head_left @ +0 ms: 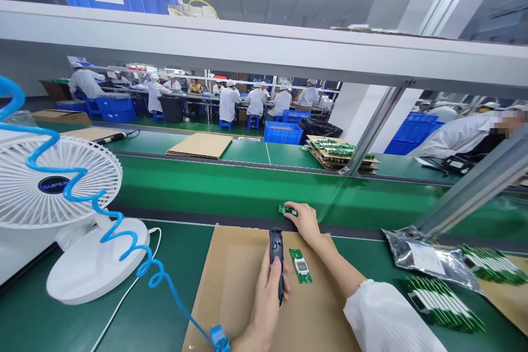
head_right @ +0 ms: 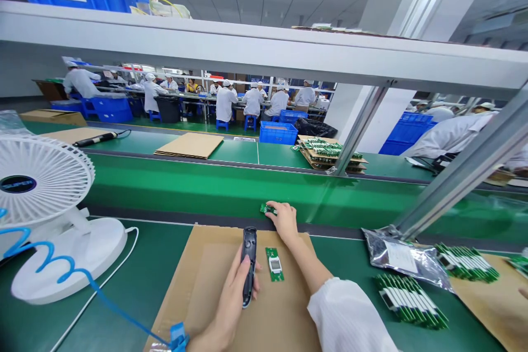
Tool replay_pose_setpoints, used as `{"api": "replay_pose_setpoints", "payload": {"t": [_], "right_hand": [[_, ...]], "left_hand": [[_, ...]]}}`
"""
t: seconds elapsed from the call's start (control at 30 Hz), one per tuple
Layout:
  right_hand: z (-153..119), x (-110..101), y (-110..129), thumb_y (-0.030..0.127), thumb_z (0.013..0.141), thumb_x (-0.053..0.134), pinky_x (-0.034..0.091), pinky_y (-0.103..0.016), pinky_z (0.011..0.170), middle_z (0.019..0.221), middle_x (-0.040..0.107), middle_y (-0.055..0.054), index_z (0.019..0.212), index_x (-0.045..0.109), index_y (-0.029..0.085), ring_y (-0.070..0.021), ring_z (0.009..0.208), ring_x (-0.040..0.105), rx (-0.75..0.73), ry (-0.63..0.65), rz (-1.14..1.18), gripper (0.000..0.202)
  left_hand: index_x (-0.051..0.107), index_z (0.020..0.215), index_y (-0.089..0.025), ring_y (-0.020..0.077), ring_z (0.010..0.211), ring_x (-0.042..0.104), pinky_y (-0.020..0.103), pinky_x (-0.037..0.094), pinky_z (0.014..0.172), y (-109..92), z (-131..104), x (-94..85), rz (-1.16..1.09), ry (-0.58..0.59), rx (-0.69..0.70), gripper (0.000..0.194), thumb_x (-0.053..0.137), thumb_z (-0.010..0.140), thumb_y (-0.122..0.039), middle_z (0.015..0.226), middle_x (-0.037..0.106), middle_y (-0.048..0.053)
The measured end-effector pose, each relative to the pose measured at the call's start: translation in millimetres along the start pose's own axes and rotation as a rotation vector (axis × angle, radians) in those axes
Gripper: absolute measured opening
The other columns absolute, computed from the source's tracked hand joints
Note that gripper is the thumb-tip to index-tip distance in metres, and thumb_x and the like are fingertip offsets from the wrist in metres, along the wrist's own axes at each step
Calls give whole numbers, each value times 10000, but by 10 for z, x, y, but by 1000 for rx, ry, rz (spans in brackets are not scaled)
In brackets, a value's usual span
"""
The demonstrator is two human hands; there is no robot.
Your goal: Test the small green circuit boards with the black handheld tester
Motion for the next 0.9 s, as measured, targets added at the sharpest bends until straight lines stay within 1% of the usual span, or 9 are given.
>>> {"api": "replay_pose_setpoints", "payload": {"t": [0.17, 0.3, 0.37, 0.43, 0.53, 0.63, 0.73, 0.83, 0.9], "right_hand": [[-153, -113, 15, 511, 721, 679, 396, -471, 942, 966, 702, -105, 982, 685, 202, -302, 966, 598, 91, -162, 280, 404], [-317, -279, 158, 645, 776, 569, 512, -415, 829, 988, 705, -117, 1101, 633, 169, -253, 900, 649, 200, -173, 553, 580], [-495, -377, 278, 643, 798, 559, 549, -391, 763, 973, 710, -123, 1062, 659, 157, -234, 846, 662, 254, -90, 698, 563], [-737, -456, 408, 579, 805, 618, 560, -334, 689, 954, 705, -118, 1001, 691, 150, -192, 767, 650, 361, 58, 928, 477], [-1110, -531, 574, 494, 815, 671, 506, -232, 530, 989, 686, -112, 1012, 702, 157, -129, 658, 583, 533, 244, 1201, 392], [-1349, -563, 668, 542, 848, 611, 454, -218, 478, 940, 671, -110, 1086, 691, 157, -132, 647, 545, 539, 270, 1202, 460], [-1446, -546, 690, 588, 855, 569, 415, -228, 496, 735, 628, -61, 1134, 679, 152, -125, 579, 505, 482, 282, 1068, 529], [-1410, -503, 647, 657, 876, 452, 371, -232, 466, 612, 565, -19, 1168, 661, 147, -122, 498, 482, 406, 403, 856, 624], [-1258, -503, 565, 640, 910, 376, 384, -238, 463, 673, 606, -30, 1160, 660, 172, -139, 521, 534, 301, 460, 631, 602]], "left_hand": [[434, 1342, -225, 107, 634, 510, 220, 418, 560, -30, -11, 12, 31, 7, 3, 561, 506, 883, -539, 926, 597, 49], [489, 1264, -234, 104, 635, 515, 215, 422, 554, -40, 6, 14, 25, 11, 19, 496, 512, 877, -544, 924, 589, 38], [492, 1254, -236, 105, 619, 518, 215, 424, 540, -43, 20, 12, 23, -6, 20, 508, 550, 854, -544, 906, 591, 30], [499, 1242, -232, 104, 598, 520, 217, 426, 529, -56, 28, 14, 20, -28, 34, 522, 588, 829, -539, 891, 599, 26], [550, 1157, -217, 97, 573, 516, 214, 420, 521, -91, 19, 22, 33, -64, 63, 456, 613, 819, -515, 876, 615, 24], [587, 1055, -204, 105, 582, 518, 213, 422, 535, -121, 4, 30, 65, -83, 82, 373, 609, 828, -500, 810, 619, 17], [592, 1017, -203, 118, 581, 516, 206, 420, 541, -114, 11, 22, 91, -63, 83, 349, 612, 828, -496, 660, 573, -13], [566, 1065, -190, 114, 541, 505, 198, 408, 510, -80, 36, 0, 120, -61, 72, 393, 657, 802, -467, 589, 551, -33], [536, 1095, -180, 115, 524, 519, 197, 406, 490, -57, 52, -13, 122, -80, 59, 440, 690, 778, -444, 580, 560, -37]]}}
Point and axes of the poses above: each hand's wrist, its own z-axis towards the middle knuckle, its own x-axis out of the palm, y = z × x, the point moved 1 cm from there along z, towards the middle knuckle
